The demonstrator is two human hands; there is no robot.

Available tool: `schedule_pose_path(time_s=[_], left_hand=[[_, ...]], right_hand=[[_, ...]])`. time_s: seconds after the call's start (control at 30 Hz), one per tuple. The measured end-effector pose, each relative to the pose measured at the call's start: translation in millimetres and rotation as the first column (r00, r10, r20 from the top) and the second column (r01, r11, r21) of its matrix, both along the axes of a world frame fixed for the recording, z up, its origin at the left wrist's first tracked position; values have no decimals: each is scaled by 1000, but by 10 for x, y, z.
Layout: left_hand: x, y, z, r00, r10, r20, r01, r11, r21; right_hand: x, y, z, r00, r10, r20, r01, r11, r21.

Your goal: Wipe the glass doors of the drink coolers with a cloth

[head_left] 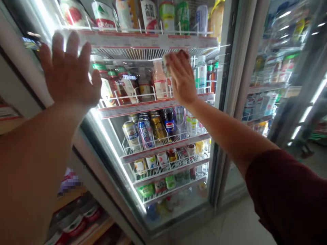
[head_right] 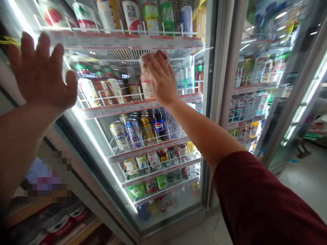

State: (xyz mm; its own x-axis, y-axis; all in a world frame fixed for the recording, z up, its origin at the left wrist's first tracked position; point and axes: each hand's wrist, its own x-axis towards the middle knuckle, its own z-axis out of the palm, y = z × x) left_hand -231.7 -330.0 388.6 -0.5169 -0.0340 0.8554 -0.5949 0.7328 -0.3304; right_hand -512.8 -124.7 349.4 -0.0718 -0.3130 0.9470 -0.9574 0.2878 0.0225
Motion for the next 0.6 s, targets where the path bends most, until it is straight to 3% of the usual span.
schedule_pose_path(time_s=[0.1, 0.17, 0.23, 0.3, 0.37, 0.43, 0.53, 0.6], left_hand=[[6, 9, 12, 999, -43, 4, 43, 999, 25], [-11, -22, 35, 997, -83, -12, 83, 995, 63], [-39, -79, 65, 993, -109, -53, 115, 985, 131], [-65, -132, 85, 982, -161, -101, 177, 969, 174], [-78, -151, 87, 962, -238, -137, 259, 951, 169], [-76, -127, 73, 946, -283, -157, 306, 940, 154], [-55, -42, 39, 954, -252, -161, 275, 951, 142], [-35, 15, 16, 956, -249, -153, 267, 957, 113]], right_hand=[[154, -10, -169, 971, 144, -192, -92, 962, 256], [43, 8, -102, 961, 157, -228, -94, 960, 265], [-160, -6, 46, 986, 80, -145, -69, 994, 83], [-310, -67, 155, 999, 33, -5, -34, 990, -138], [-311, -140, 140, 998, 53, 25, -46, 976, -213], [-192, -170, 27, 992, 92, -84, -100, 990, -101], [-55, -105, -84, 953, 157, -260, -126, 983, 130], [-116, -37, -18, 954, 141, -264, -112, 986, 125]])
